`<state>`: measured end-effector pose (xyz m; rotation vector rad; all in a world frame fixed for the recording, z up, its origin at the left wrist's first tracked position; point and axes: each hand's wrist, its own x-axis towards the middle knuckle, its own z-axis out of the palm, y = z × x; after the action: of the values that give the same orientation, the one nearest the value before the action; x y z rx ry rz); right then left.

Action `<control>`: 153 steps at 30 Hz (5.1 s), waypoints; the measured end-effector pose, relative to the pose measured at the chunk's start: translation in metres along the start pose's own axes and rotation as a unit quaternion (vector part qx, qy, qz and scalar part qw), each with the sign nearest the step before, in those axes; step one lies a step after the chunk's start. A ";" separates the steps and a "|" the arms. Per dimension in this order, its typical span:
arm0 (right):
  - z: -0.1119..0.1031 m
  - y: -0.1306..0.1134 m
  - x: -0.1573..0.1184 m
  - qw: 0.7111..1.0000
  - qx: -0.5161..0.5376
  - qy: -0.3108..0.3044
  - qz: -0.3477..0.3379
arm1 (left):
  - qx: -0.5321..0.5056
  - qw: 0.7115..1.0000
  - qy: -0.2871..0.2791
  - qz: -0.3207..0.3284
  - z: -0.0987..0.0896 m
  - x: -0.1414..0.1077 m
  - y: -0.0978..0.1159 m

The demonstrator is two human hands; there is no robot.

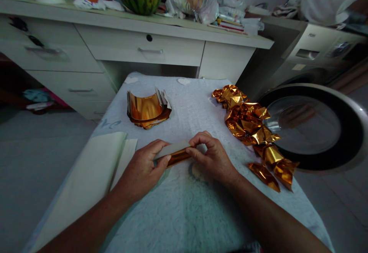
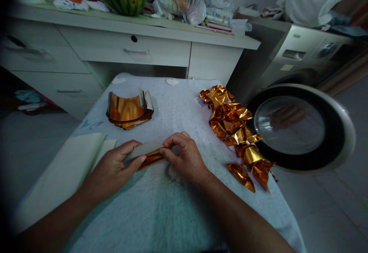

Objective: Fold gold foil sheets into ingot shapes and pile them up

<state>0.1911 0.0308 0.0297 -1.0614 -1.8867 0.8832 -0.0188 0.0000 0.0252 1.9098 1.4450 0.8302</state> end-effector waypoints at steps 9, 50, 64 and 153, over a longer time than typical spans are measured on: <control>0.002 0.005 0.002 0.999 0.003 -0.002 0.040 | -0.038 0.997 -0.014 -0.065 0.002 -0.001 0.000; 0.022 0.014 0.001 0.952 -0.274 0.011 0.135 | 0.326 0.912 -0.042 0.248 0.037 -0.015 -0.003; 0.021 0.010 0.000 0.944 -0.296 -0.006 0.144 | 0.351 0.908 -0.056 0.222 0.038 -0.019 0.001; -0.012 0.003 0.000 0.908 -0.374 -0.125 0.142 | 0.332 0.935 -0.097 0.074 0.003 -0.015 -0.009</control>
<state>0.2030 0.0346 0.0327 -1.7819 -2.4069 0.4418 -0.0248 -0.0129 0.0141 2.5340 1.5957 0.1933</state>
